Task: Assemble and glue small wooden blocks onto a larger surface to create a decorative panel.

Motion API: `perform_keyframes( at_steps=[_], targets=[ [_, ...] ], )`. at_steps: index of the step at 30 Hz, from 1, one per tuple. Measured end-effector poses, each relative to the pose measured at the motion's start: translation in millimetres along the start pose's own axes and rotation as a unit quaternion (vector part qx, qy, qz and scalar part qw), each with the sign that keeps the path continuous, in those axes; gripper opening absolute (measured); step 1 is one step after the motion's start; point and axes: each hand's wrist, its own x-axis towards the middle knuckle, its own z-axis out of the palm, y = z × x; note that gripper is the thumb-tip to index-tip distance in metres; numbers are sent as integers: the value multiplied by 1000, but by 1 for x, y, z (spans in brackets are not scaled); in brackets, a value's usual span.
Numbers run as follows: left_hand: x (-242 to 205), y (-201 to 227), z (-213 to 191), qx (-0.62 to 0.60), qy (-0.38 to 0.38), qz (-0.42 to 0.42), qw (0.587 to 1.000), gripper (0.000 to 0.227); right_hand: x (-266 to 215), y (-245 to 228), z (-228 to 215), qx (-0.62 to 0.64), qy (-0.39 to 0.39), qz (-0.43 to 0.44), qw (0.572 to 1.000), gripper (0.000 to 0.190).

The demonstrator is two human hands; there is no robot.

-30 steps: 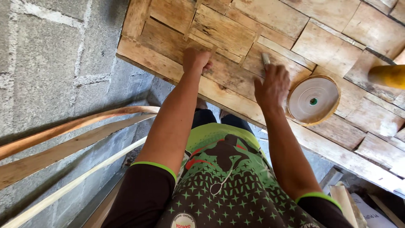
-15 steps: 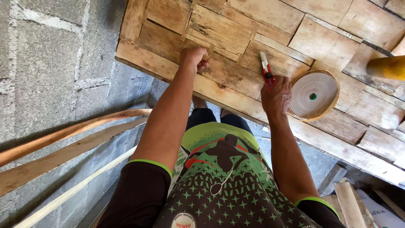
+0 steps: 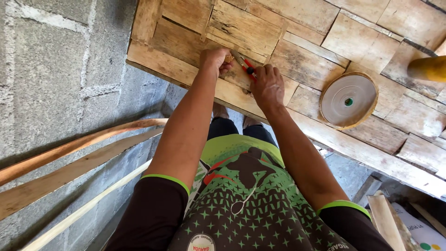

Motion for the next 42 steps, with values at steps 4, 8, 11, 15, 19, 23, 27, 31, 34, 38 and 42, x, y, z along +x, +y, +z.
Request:
perform_keyframes(
  at_steps=[4, 8, 11, 15, 19, 23, 27, 31, 34, 38, 42],
  targets=[
    [0, 0, -1, 2, -4, 1, 1000, 25, -2, -8, -14, 7, -4, 3, 1000, 25],
    [-1, 3, -3, 3, -6, 16, 1000, 25, -3, -9, -13, 13, 22, -10, 1000, 31],
    [-2, 0, 0, 8, -8, 17, 1000, 24, -5, -7, -8, 8, 48, -27, 998, 28],
    [13, -2, -1, -7, -10, 10, 1000, 21, -2, -10, -10, 15, 63, -31, 997, 23],
    [19, -6, 0, 0, -19, 4, 1000, 22, -3, -10, -4, 20, 67, -33, 997, 23],
    [17, -5, 1, 8, -14, 9, 1000, 21, -4, -11, -4, 10, 76, -40, 996, 21],
    [1, -1, -2, 9, -4, 14, 1000, 19, -7, -12, 1, 21, 95, -43, 994, 20],
    [-14, 7, -4, 15, 12, 14, 1000, 20, 3, -15, 8, 2, 62, -40, 997, 24],
    [-8, 4, -4, 0, 9, 8, 1000, 20, -1, -10, 10, -73, -1, -36, 997, 17],
    [0, -5, -16, -64, -34, 9, 997, 20, -20, 1, -4, -19, 44, -5, 999, 21],
    [-25, -14, -37, -175, -52, 59, 981, 23, -32, 58, 7, -8, 133, 120, 984, 15]
  ],
)
